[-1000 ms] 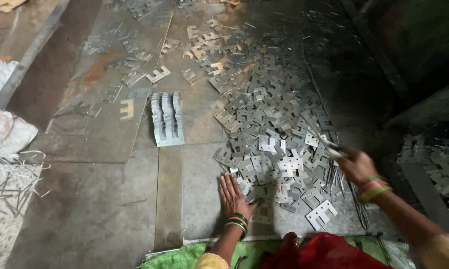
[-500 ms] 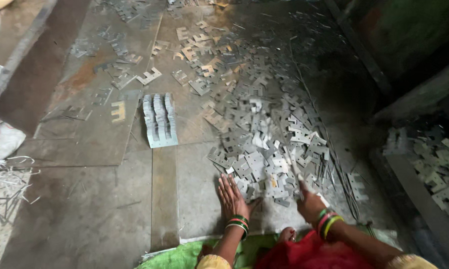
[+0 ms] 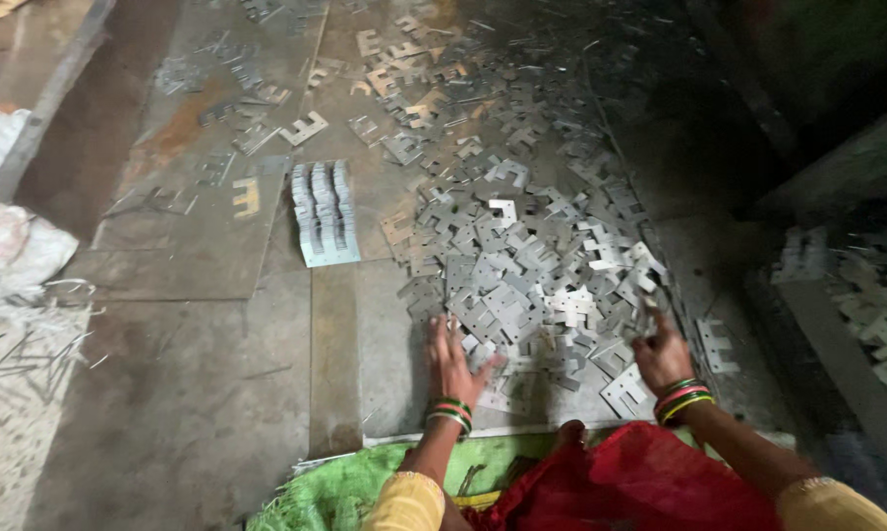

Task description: The person picks up metal pieces from a pile on the floor and stacks them into vertical columns by hand.

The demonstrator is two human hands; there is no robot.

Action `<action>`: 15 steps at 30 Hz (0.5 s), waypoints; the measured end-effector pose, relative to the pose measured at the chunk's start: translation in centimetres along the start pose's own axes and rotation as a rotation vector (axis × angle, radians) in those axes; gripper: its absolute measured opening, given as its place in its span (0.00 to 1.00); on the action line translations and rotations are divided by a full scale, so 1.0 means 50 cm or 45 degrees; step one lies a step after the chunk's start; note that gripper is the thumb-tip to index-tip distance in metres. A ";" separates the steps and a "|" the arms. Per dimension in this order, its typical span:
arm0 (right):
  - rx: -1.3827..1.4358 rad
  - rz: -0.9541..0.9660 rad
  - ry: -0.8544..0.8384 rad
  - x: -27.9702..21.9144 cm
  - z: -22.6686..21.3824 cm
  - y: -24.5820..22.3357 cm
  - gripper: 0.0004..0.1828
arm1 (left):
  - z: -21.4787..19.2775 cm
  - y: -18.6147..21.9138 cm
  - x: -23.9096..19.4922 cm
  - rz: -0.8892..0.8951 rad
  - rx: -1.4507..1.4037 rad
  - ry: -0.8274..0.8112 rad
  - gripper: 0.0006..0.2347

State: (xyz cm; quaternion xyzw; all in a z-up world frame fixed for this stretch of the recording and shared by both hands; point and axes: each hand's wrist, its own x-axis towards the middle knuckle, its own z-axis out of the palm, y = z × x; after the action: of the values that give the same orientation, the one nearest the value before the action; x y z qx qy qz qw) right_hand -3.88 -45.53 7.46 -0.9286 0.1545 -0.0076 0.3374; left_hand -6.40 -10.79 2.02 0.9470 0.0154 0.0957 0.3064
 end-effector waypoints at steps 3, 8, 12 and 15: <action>-0.219 0.113 -0.097 0.043 0.006 0.067 0.39 | 0.029 -0.084 0.064 -0.294 -0.138 0.513 0.26; -0.776 -0.138 -0.143 0.073 0.012 0.044 0.36 | 0.001 -0.129 0.172 -0.835 -0.139 0.306 0.29; -0.535 -0.385 -0.215 0.064 0.157 -0.083 0.30 | 0.008 -0.103 0.228 -1.007 0.081 0.291 0.39; -0.573 -0.492 -0.252 0.027 0.259 -0.190 0.25 | 0.041 -0.154 0.254 -1.218 0.017 0.228 0.43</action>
State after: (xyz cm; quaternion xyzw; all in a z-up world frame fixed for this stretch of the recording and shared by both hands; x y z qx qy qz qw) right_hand 1.64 -30.97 3.32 -0.9884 -0.0607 0.0534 0.1290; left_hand 6.70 -4.60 -1.95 0.8238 0.4757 0.0252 0.3073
